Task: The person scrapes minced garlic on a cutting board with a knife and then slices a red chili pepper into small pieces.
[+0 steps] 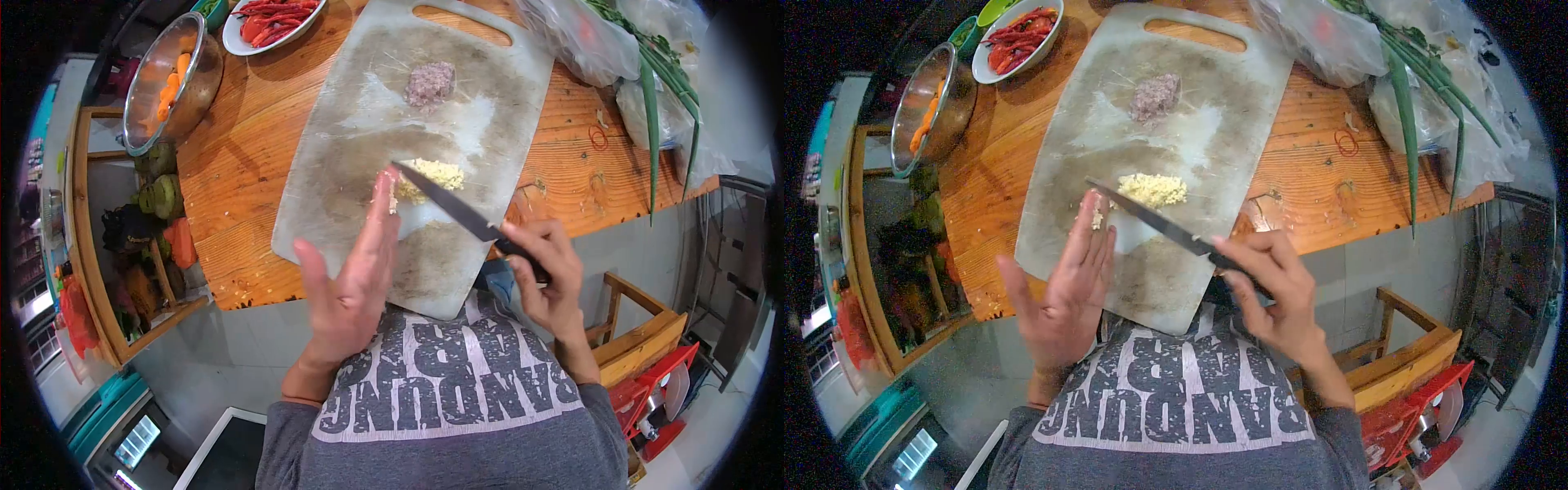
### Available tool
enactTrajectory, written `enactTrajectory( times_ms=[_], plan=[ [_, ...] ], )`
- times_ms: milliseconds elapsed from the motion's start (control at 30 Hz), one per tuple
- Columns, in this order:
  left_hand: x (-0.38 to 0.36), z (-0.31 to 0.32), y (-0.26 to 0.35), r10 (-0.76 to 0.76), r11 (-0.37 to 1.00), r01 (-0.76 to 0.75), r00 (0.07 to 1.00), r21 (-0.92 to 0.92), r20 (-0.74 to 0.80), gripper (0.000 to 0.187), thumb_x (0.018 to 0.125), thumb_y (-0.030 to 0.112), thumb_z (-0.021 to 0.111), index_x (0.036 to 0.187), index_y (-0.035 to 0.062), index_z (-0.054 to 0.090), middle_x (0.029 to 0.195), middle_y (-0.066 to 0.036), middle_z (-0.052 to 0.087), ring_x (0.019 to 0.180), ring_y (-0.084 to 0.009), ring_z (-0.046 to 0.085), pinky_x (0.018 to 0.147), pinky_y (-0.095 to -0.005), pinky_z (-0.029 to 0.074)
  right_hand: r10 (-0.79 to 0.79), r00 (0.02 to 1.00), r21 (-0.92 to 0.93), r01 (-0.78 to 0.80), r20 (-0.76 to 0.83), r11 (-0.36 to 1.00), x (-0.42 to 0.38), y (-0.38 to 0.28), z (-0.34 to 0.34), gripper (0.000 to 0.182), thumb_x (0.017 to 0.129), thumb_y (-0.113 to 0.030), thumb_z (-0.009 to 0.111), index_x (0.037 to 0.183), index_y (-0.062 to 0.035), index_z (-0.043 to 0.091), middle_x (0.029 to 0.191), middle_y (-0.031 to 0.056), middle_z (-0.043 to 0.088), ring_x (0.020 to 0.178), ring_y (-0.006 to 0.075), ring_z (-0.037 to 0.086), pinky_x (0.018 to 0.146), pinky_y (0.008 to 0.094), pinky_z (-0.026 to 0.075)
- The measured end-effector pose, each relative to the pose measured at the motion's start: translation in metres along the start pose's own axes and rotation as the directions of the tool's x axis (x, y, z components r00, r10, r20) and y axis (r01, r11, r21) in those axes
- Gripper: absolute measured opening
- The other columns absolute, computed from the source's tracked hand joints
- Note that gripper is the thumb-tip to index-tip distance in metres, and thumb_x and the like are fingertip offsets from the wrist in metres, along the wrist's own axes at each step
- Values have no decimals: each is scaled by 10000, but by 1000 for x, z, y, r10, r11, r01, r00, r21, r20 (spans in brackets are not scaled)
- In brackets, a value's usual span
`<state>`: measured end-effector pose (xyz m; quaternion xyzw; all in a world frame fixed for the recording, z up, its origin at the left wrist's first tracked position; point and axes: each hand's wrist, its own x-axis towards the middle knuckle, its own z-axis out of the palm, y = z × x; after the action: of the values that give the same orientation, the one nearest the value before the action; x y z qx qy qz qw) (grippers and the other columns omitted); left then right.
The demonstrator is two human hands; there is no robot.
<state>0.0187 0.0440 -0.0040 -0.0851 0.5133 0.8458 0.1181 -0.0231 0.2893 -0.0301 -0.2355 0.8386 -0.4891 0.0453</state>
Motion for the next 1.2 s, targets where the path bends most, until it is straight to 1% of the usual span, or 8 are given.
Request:
enactTrajectory(
  times_ms=[133, 300, 433, 633, 833, 1000, 1133, 1200],
  plan=[
    [5, 6, 9, -65, 905, 37, 996, -424, -52, 1036, 952, 787, 186, 1597, -16, 77, 1693, -152, 22, 1565, -257, 6, 1252, -415, 39, 18, 1000, 175, -19, 12, 984, -11, -2, 13, 461, 821, 87, 702, 1255, -69, 706, 984, 101, 592, 769, 158, 598, 650, 259, 477],
    [4, -13, 2, -97, 826, 106, 994, -554, 45, 988, 971, 753, 215, 1601, 6, 73, 1689, -161, 38, 1562, -264, 57, 1254, -488, 59, -6, 1000, 74, 8, -30, 997, -11, 4, 28, 460, 814, 78, 718, 1238, -98, 723, 957, 82, 583, 741, 140, 589, 604, 262, 463],
    [1, -16, 4, -157, 644, 142, 986, -752, 51, 956, 979, 736, 226, 1606, 29, 78, 1684, -177, 50, 1559, -289, 73, 1247, -548, 43, 4, 999, 43, -2, -44, 999, -9, 8, 28, 466, 807, 67, 723, 1236, -114, 727, 931, 81, 583, 732, 157, 595, 611, 267, 473],
    [-3, -19, 8, -225, 567, 185, 972, -803, 66, 944, 987, 722, 243, 1608, 33, 70, 1668, -238, 42, 1553, -345, 69, 1241, -566, 54, 51, 997, -43, -54, -58, 998, -7, 11, 25, 478, 803, 71, 711, 1243, -118, 722, 924, 87, 583, 728, 180, 597, 645, 287, 497],
    [-6, -25, 8, -215, 692, 226, 971, -686, 104, 945, 984, 733, 221, 1610, 40, 75, 1640, -308, 71, 1525, -424, 148, 1237, -551, 115, 71, 994, -102, -79, -82, 992, -8, 15, 23, 481, 799, 73, 697, 1240, -115, 722, 920, 98, 593, 729, 191, 597, 663, 290, 504],
    [-17, -41, 1, -55, 995, 51, 998, -89, -44, 967, 971, 756, 101, 1578, 13, 218, 1522, -243, 391, 1414, -343, 390, 1171, -444, 257, 35, 996, -128, -46, -86, 991, -3, 10, 13, 415, 810, 40, 715, 1200, -102, 726, 916, 100, 613, 723, 211, 629, 641, 304, 514],
    [-9, -47, -13, 274, 876, -125, 924, 466, -268, 961, 972, 758, 98, 1545, 15, 305, 1467, -195, 475, 1319, -295, 483, 1129, -408, 304, -8, 1000, -163, 11, 19, 987, 8, -8, 10, 304, 831, -21, 739, 1127, -85, 716, 925, 79, 629, 684, 219, 655, 579, 327, 513],
    [1, -54, -22, 396, 807, -168, 866, 566, -307, 947, 977, 750, 98, 1535, 16, 316, 1476, -200, 470, 1336, -304, 475, 1148, -420, 286, -13, 998, -193, 24, 58, 981, 11, -15, 19, 267, 839, -43, 742, 1102, -83, 709, 925, 67, 630, 665, 218, 658, 554, 334, 509]
  ],
)
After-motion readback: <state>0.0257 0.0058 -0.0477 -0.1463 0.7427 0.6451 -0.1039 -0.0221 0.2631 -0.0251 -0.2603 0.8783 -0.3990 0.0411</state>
